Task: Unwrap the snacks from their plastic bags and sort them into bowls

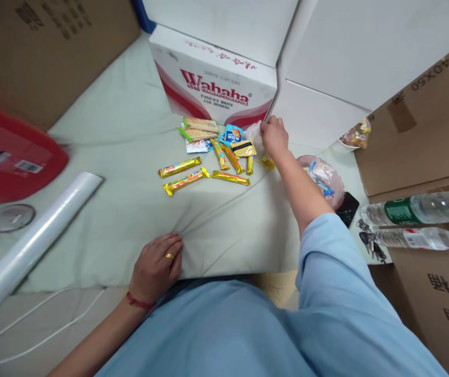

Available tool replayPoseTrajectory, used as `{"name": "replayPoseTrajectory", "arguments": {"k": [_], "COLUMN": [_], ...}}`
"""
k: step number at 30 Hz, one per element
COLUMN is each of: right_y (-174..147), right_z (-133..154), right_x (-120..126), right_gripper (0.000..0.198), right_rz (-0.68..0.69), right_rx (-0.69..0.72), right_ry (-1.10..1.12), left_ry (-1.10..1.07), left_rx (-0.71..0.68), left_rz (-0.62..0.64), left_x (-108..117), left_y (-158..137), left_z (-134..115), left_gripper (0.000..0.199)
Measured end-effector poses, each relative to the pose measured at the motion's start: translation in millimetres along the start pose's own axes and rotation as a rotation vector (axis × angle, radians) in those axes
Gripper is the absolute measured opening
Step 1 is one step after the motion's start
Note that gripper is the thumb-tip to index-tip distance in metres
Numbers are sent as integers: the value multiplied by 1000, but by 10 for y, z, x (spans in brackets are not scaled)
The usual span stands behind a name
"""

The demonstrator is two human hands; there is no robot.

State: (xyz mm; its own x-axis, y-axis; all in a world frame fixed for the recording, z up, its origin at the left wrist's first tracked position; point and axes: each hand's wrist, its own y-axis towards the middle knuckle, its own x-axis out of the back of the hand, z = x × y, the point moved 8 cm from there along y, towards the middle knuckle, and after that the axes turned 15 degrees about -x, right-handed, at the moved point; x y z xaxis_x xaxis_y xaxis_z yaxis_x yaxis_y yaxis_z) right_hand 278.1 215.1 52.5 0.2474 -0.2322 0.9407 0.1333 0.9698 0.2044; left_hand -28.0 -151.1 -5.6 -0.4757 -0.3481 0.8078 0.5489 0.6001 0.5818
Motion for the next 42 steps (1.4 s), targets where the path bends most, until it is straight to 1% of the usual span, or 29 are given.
{"name": "replayPoseTrajectory", "arguments": {"k": [3,5,6,8,10,12,14,15,16,17,18,19,20,21,22,23,24,26,28,29,31,33,35,37,39,41,42], "right_y": [-12,-76,-138,-351,-706,-1149,-1605,-1816,-2006,-2168,-2301,-2407,-2490,-2554,-2606,-2653,-2701,-2791,-2868,-2891,-2902,-2869,-2802,-2748,-2738,-2761,-2771], "right_z": [-64,-151,-215,-345,-391,-328,-229,-176,-129,-88,-52,-24,-4,4,1,-1,1,27,79,105,143,136,74,-7,-51,-24,23], "right_x": [265,439,494,496,395,290,174,107,38,-27,-86,-140,-185,-221,-248,-271,-292,-324,-347,-350,-345,-325,-281,-237,-220,-221,-220], "right_gripper": [21,18,18,20,24,28,33,34,36,37,38,39,39,40,41,42,46,54,60,61,61,53,45,37,34,42,47], "right_rz": [-71,-97,-81,26,189,332,456,518,571,612,645,668,682,682,671,663,662,677,717,731,750,737,662,566,507,503,524], "right_rx": [-6,-54,-106,-246,-368,-410,-435,-451,-473,-494,-514,-533,-553,-578,-607,-638,-668,-702,-692,-672,-621,-589,-586,-618,-673,-705,-688], "right_ry": [97,254,372,663,952,1149,1247,1272,1293,1312,1330,1349,1370,1394,1422,1452,1481,1505,1453,1413,1342,1306,1290,1287,1298,1300,1286], "left_ry": [-3,-25,-47,-103,-166,-258,-413,-518,-629,-731,-823,-898,-958,-992,-988,-955,-902,-802,-782,-798,-847,-912,-999,-1081,-1141,-1202,-1242], "left_rx": [-5,1,8,45,116,220,335,389,418,422,409,399,402,422,455,490,515,518,499,512,601,738,861,918,899,829,787], "left_rz": [0,-14,-33,-97,-171,-209,-211,-223,-236,-238,-217,-180,-134,-95,-72,-63,-66,-85,-95,-100,-121,-154,-192,-221,-222,-186,-161], "left_x": [-23,-22,-6,61,143,157,43,-56,-176,-316,-471,-633,-792,-930,-1031,-1092,-1111,-1064,-998,-979,-979,-1023,-1082,-1114,-1103,-1073,-1060], "left_y": [-23,-50,-63,-77,-49,53,241,358,492,636,777,897,987,1042,1065,1065,1052,1022,1001,983,926,850,787,772,805,865,897], "left_z": [4,16,26,62,121,201,286,327,353,363,358,349,340,342,360,385,412,436,435,446,515,612,688,716,689,606,550], "left_gripper": [25,26,27,28,27,25,27,35,52,71,86,90,79,63,50,41,37,33,32,31,31,30,30,31,31,32,35]}}
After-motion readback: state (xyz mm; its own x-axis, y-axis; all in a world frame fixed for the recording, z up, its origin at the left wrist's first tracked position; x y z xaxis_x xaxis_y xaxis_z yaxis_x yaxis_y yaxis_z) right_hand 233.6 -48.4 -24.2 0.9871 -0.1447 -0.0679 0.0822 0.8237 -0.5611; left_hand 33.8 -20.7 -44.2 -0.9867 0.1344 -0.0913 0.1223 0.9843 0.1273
